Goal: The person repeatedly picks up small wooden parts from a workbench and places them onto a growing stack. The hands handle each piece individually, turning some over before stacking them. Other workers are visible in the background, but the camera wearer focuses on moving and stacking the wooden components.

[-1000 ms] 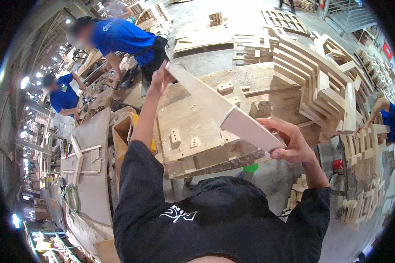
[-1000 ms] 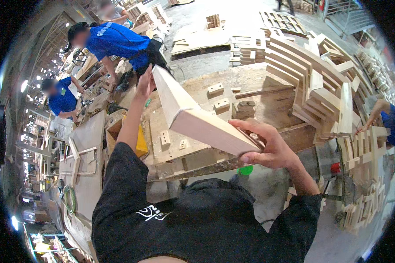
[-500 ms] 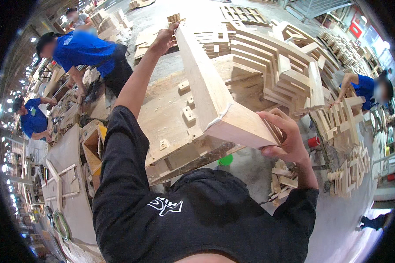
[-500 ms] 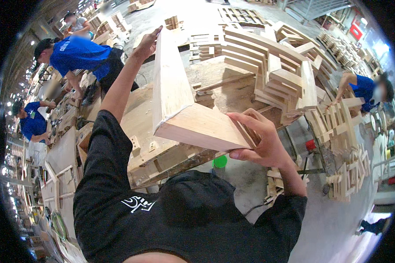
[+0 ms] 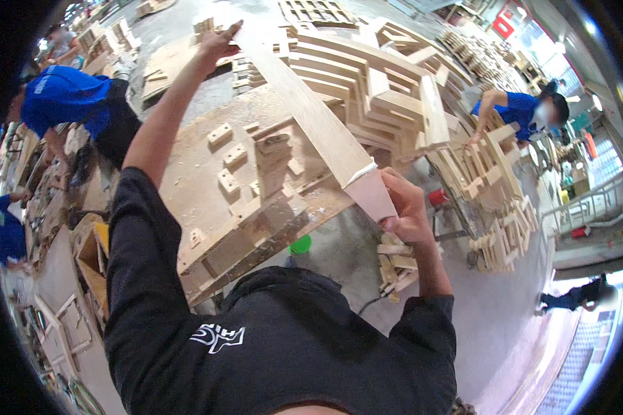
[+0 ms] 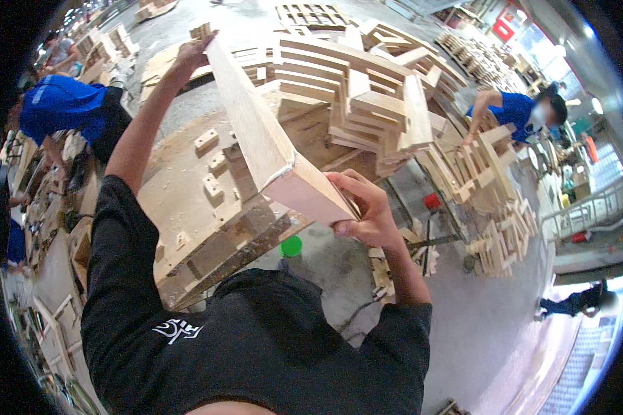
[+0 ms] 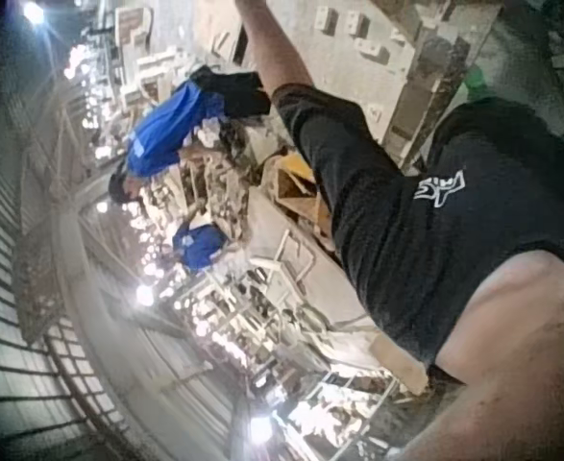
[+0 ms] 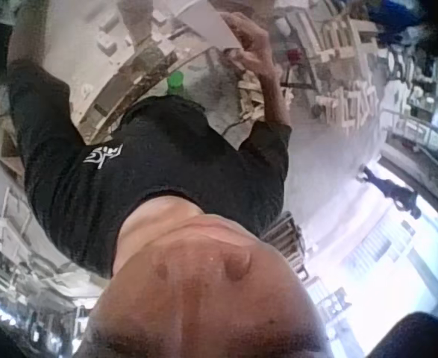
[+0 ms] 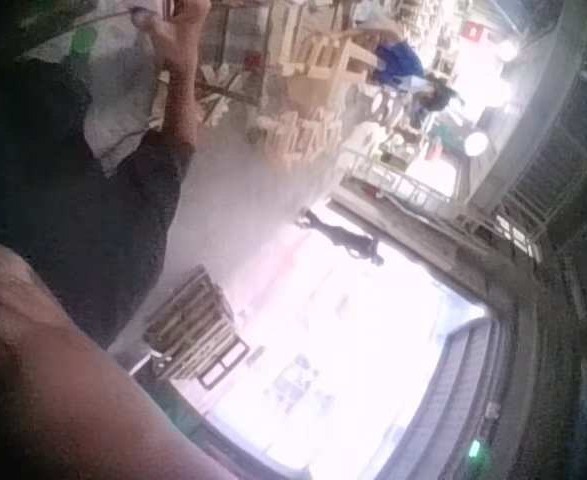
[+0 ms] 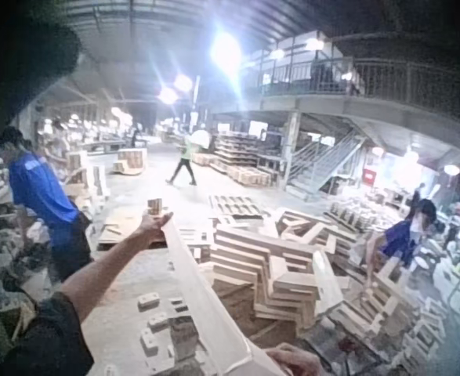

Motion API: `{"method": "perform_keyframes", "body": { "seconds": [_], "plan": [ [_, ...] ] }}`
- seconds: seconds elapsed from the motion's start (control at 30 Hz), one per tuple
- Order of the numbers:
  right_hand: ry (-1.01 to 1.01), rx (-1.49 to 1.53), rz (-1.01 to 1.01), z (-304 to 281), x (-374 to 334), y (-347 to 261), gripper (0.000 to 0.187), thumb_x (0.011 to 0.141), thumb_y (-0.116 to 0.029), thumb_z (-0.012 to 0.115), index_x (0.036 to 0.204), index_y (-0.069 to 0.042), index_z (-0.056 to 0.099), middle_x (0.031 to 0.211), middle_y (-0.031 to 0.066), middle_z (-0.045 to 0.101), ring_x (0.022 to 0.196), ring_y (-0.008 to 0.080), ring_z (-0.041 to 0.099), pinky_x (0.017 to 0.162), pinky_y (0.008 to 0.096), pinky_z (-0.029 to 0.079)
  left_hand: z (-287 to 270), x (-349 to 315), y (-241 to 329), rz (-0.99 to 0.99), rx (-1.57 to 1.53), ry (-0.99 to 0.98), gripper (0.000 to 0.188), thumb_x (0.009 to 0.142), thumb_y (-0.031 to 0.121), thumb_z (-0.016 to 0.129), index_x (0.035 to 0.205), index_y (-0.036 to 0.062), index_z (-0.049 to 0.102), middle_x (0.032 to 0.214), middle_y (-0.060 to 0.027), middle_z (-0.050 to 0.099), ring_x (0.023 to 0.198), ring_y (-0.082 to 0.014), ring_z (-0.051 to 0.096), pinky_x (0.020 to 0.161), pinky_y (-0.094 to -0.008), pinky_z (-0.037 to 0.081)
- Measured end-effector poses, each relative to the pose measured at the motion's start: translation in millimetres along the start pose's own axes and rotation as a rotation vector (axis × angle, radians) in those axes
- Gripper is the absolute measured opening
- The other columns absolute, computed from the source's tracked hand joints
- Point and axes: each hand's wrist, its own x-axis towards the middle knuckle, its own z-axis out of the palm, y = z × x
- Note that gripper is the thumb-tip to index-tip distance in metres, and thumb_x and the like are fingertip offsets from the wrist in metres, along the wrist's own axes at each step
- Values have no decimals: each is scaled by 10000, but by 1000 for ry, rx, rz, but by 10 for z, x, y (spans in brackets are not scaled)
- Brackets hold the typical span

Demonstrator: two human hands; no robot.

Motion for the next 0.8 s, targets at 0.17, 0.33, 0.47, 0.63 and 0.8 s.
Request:
{"method": "perform_keyframes", "body": {
  "seconds": [0.17,0.33,0.47,0.63,0.8],
  "plan": [
    [144,-13,19,-200,-165,105,915,643,-479,869,1281,87,537,1121,123,586,1070,210,555,936,338,420,174,-106,148,22,95,-109,685,896,554,607,1209,-54,583,1111,-173,648,985,-231,670,888,-329,546],
    [313,-347,25,-666,11,-192,848,630,-433,882,1237,74,577,1113,120,613,1074,202,575,941,333,433,114,-511,236,192,393,-209,574,946,472,576,1268,-3,580,1051,-100,678,959,-162,645,818,-294,525],
    [226,-1050,-117,-1314,666,-161,684,691,-287,857,1208,74,592,990,111,619,951,182,585,876,298,452,-529,-991,-119,311,528,-178,493,942,377,617,1246,-11,589,1017,-99,697,907,-135,645,783,-272,505],
    [-17,-1115,105,-2215,1445,-162,647,678,-248,855,1203,45,616,1119,137,640,1024,200,598,915,313,457,-1271,-1797,-951,6,387,34,442,938,310,624,1213,-33,595,1037,-148,697,902,-191,667,804,-301,522],
    [-143,-1061,330,-2613,1643,146,682,635,-200,880,1225,22,620,1171,117,639,1069,178,583,948,294,449,-1998,-3072,-1332,-259,428,170,385,949,263,607,1226,-4,595,1062,-102,688,897,-160,660,775,-276,518]
  ]
}}
